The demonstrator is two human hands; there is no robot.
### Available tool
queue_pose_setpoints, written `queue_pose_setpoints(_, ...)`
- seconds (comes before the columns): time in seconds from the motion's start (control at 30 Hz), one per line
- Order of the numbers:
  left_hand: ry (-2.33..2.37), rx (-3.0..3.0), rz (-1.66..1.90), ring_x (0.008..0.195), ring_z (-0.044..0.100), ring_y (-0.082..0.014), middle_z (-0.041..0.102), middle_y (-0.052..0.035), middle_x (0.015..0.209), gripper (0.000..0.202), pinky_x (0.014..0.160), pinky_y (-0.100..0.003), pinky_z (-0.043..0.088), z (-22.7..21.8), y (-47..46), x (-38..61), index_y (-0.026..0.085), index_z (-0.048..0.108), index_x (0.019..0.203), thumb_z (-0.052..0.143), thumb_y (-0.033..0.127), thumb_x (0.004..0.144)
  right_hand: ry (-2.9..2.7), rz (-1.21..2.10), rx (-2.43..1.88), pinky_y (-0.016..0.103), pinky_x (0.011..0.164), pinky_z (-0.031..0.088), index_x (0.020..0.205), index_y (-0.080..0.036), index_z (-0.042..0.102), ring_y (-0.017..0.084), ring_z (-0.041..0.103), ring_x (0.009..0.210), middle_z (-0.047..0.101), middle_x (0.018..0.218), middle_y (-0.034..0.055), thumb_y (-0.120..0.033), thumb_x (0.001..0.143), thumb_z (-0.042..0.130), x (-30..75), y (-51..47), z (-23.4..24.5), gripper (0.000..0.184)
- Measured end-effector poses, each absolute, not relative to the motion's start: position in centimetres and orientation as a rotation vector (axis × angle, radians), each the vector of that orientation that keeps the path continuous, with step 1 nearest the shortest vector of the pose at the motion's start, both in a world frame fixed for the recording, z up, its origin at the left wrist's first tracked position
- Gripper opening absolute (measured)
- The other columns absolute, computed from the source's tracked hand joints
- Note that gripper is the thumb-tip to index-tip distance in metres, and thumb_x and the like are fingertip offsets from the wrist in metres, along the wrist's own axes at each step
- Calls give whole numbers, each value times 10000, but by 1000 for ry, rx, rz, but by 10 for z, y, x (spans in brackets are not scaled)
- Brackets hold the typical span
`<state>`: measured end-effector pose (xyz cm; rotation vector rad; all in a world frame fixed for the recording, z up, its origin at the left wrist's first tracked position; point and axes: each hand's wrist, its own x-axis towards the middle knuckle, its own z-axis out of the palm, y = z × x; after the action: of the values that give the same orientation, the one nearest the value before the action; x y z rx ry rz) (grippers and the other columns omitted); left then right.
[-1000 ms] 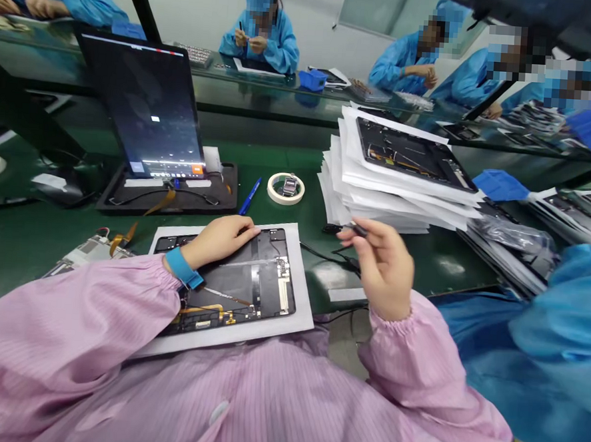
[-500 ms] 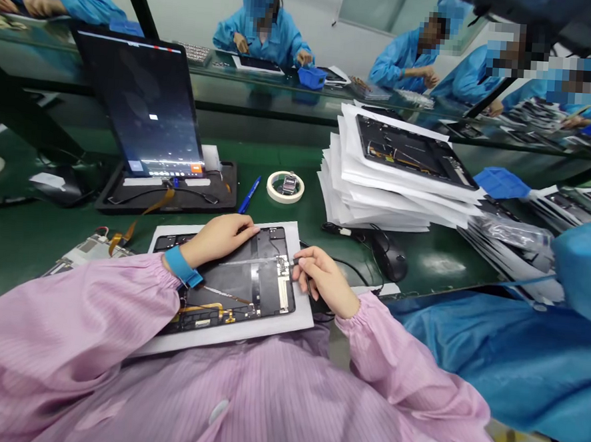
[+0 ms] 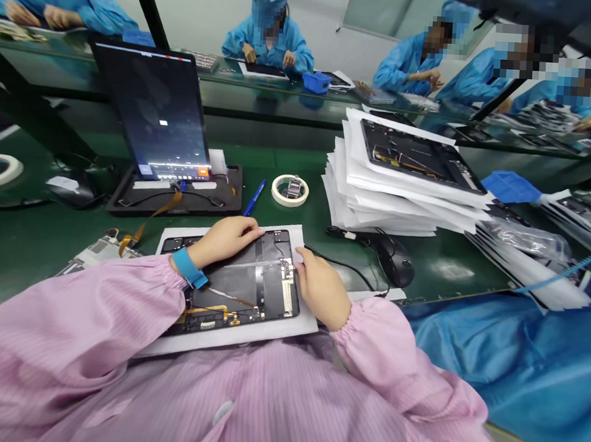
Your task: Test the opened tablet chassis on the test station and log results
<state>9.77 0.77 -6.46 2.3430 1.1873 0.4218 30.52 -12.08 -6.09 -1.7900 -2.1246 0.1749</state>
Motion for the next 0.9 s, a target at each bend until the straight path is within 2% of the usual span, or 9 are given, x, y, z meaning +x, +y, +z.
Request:
queue_pose_setpoints(0.1, 1192, 2353, 434, 742, 585, -195, 669, -41, 798, 330, 622, -277, 358, -66, 8, 98, 188, 624, 782, 432, 415, 924, -2267, -82, -1913, 365, 722, 505, 1312, -47, 445, 262, 632, 852, 668, 993, 165, -274, 971, 367, 294, -123, -62, 416)
queue_pose_setpoints(0.2, 1210, 2371, 447, 771, 601, -199, 678, -43, 818, 318, 651, -279, 387, -66, 7, 99, 188, 636, 798, 442, 407, 924, -2333, -196, -1978, 359, 677, 510, 1339, -16, 404, 270, 633, 825, 666, 979, 182, -250, 975, 344, 287, -123, -60, 437)
queue_pose_setpoints(0.4, 1232, 2370, 424, 839, 623, -192, 701, -35, 898, 319, 717, -267, 435, -62, 8, 102, 204, 664, 869, 445, 428, 931, -2334, -223, -1785, 391, 693, 519, 1329, 17, 403, 279, 642, 772, 668, 890, 196, -225, 975, 245, 295, -115, -71, 457)
queue_pose_setpoints(0.53, 1244, 2361, 396, 854, 625, -195, 701, -37, 914, 332, 721, -269, 440, -59, 10, 102, 203, 664, 881, 440, 442, 931, -2222, 17, -1817, 427, 713, 525, 1327, -14, 415, 302, 661, 800, 677, 925, 202, -350, 976, 245, 303, -111, -73, 515)
queue_pose_setpoints(0.67, 1229, 2335, 394, 849, 623, -184, 697, -30, 912, 347, 703, -261, 434, -58, 10, 101, 203, 658, 883, 426, 456, 935, -1985, 347, -1913, 368, 678, 536, 1327, -164, 425, 258, 680, 815, 692, 936, 107, -469, 954, 272, 318, -110, -59, 505)
queue_pose_setpoints(0.8, 1233, 2318, 393, 833, 618, -180, 694, -23, 894, 346, 693, -259, 427, -59, 11, 101, 206, 656, 873, 432, 463, 931, -1925, 555, -1832, 347, 698, 535, 1245, -189, 492, 233, 673, 754, 689, 825, 63, -484, 917, 310, 325, -108, -56, 477)
queue_pose_setpoints(0.9, 1240, 2310, 390, 834, 614, -180, 693, -24, 897, 347, 687, -258, 423, -59, 11, 101, 206, 653, 860, 433, 464, 930, -1878, 568, -1809, 346, 730, 531, 1267, -203, 490, 227, 674, 787, 694, 881, 63, -482, 917, 305, 320, -108, -63, 484)
